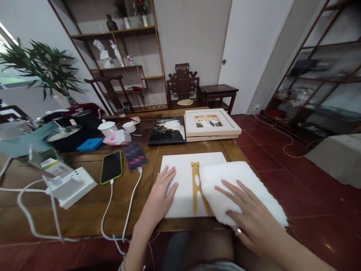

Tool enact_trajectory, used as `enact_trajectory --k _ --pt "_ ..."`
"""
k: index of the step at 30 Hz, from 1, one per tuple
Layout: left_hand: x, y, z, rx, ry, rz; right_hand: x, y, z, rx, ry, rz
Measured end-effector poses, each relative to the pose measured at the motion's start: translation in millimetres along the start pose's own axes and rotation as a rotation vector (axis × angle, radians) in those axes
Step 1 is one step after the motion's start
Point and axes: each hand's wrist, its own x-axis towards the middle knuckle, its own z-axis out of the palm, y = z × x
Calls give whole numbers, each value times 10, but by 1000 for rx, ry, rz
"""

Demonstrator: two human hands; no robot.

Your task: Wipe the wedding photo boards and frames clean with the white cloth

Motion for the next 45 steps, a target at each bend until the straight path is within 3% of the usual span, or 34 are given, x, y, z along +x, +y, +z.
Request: enact_trajectory --k 3,8,15,20,24,28,35,38,41,45 --pt "7 3 -9 16 -5 10 4 31 34 -5 3 -17" --pt "104 -33 2 58 -46 23 237 208 73 -70 -7 -22" --pt "239 -72 5 100 -114 19 398 330 -21 -84 -31 8" --pt "226 -85 14 92 -115 21 714 574 -54 -77 -135 71" --pt "224 -102 35 79 -88 15 937 724 -17 -99 -138 78" --pt "203 -109 26 30 -14 -5 806 629 -39 -107 -143 67" --pt "74 -87 -27 -1 -63 -28 6 189 -136 -47 -112 -64" --pt "45 -80 -38 14 -96 -6 -173 90 -145 -32 -44 -135" --pt "41 -84 -42 20 -86 8 -93 123 -172 -35 -60 -62" --pt "44 -101 -23 19 -42 18 333 350 -139 -37 -96 76"
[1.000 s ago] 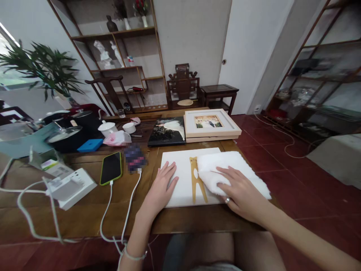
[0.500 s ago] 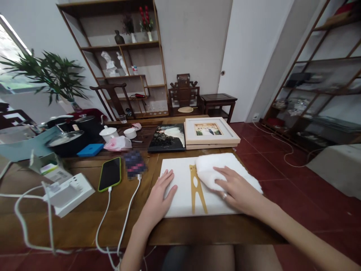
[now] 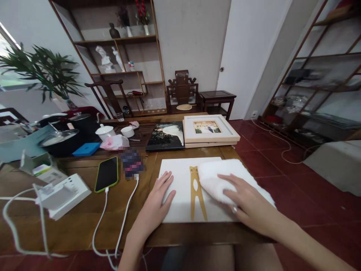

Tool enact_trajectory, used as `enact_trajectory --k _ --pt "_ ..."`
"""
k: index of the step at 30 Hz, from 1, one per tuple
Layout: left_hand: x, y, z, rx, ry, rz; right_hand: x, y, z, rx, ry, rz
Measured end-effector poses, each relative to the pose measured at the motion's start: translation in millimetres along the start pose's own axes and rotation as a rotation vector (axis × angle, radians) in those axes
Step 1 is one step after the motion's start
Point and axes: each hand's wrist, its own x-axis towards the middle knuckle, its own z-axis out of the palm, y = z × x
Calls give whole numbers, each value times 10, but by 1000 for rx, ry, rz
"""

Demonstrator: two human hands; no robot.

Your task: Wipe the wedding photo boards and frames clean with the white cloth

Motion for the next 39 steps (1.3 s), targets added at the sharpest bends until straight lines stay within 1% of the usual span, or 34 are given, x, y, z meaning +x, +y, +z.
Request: enact_trajectory --k 4,6,8,10,12,15,18,20,22,25,27,30,32,34,36,37,39 --pt "-9 -11 47 18 22 10 481 203 105 -38 18 64" --pt "-16 -12 70 26 51 7 608 252 154 -53 21 69" --pt "-23 -8 82 16 85 -3 632 249 177 -55 18 62" --pt "-30 3 74 -9 102 -14 563 185 175 -59 18 54" --pt "-38 17 52 -36 90 -25 417 64 157 -58 26 37" --pt "-50 38 16 -58 55 -45 100 -180 135 -36 43 -7" --pt "-52 49 7 -45 51 -43 -225 -373 132 6 76 -85" --pt "-48 48 15 -27 53 -35 -360 -417 131 30 92 -123" --pt "-44 42 26 -13 58 -22 -383 -388 122 45 83 -107" --pt "-39 31 40 0 76 -1 -200 -262 102 48 51 -40" --pt "-35 24 45 3 79 3 31 -173 93 29 35 -2" --pt "-25 14 48 -6 78 13 454 -96 85 -21 -19 52" --pt "-21 7 50 -10 78 15 718 -91 82 -45 -54 66" --pt "-22 1 52 -17 79 10 907 -123 88 -54 -71 60" --pt "-29 -4 55 -34 83 6 974 -198 111 -51 -78 48" --pt "-33 -5 57 -42 86 3 955 -253 131 -48 -85 41" --pt "-39 -6 60 -56 89 -6 819 -403 178 -36 -93 19"
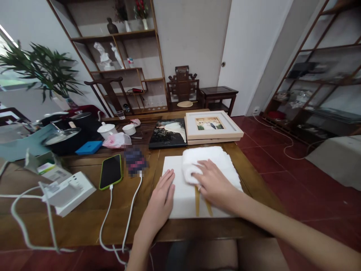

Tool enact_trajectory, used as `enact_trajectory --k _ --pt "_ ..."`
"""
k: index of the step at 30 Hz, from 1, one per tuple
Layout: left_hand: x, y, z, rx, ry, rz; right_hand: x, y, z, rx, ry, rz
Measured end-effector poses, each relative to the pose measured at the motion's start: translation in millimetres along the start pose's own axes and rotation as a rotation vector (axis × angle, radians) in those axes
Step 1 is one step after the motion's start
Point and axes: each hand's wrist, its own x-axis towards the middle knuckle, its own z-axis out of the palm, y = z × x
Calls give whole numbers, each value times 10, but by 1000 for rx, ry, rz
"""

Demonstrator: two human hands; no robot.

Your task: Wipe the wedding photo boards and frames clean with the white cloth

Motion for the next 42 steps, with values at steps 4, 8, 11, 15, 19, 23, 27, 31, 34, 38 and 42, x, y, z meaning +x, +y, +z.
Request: enact_trajectory --k 4,8,11,15,19,23,27,31,34,38,42 --pt "4 11 -5 4 -18 -20 -461 -357 80 37 6 -105" --pt "15 25 -22 8 -34 -14 -730 -511 26 102 -39 -207" --pt "12 22 -24 5 -25 0 -647 -391 -29 174 -65 -163" --pt "5 15 -13 1 -10 13 -254 -77 -37 158 -6 -70" --pt "10 12 -7 -9 -1 3 171 118 -42 71 -60 -68" --pt "12 1 -5 -28 14 -5 228 -4 -47 38 -82 -111" --pt "3 -17 -4 -24 3 -18 -148 -360 -53 42 -100 -209" --pt "0 -22 -7 -7 -21 -12 -494 -599 -83 108 -225 -279" --pt "4 -24 -2 -1 -26 -10 -475 -535 -96 133 -214 -246" --pt "16 -25 8 -9 -14 -8 -107 -239 -86 51 -123 -84" --pt "21 41 -28 -49 43 -24 311 -49 -48 -41 -61 -31"
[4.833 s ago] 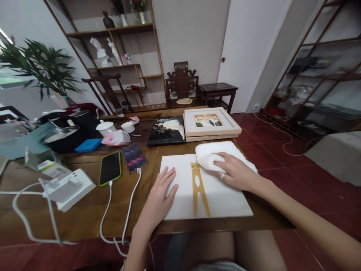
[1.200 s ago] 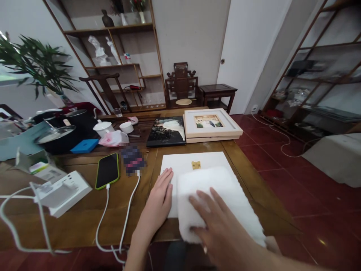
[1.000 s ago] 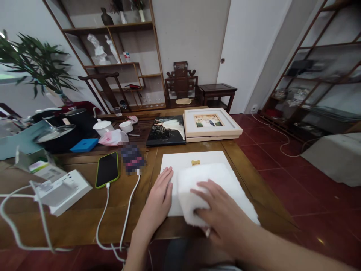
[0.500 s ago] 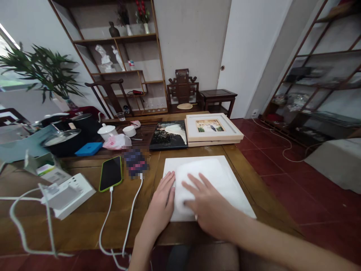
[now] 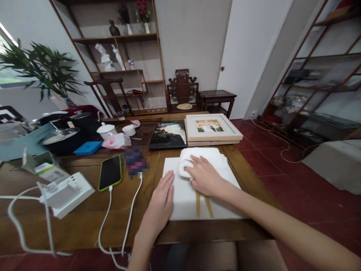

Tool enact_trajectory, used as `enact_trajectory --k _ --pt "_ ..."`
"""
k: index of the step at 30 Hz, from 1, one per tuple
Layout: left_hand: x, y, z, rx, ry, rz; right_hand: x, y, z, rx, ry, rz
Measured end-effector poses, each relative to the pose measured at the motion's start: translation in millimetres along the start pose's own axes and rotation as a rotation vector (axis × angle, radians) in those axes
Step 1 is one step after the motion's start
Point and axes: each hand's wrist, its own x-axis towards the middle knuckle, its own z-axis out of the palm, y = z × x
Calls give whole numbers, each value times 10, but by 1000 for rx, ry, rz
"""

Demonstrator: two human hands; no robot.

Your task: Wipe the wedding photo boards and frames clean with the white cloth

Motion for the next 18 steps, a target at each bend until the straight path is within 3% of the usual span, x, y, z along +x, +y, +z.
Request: enact_trajectory --k 5,9,11,15,18 --pt "-28 116 -86 -143 182 -71 69 -191 56 -15 -2 -161" --pt "-45 112 -120 -247 256 -104 -262 -444 24 -8 -12 -499" --pt "-41 96 -113 -219 265 -113 -456 -488 -25 29 -20 -577" --pt "-24 61 -48 -61 146 -84 -660 -358 -100 79 -55 -479" --pt "-18 22 15 35 78 11 -577 -144 -118 24 -68 -337"
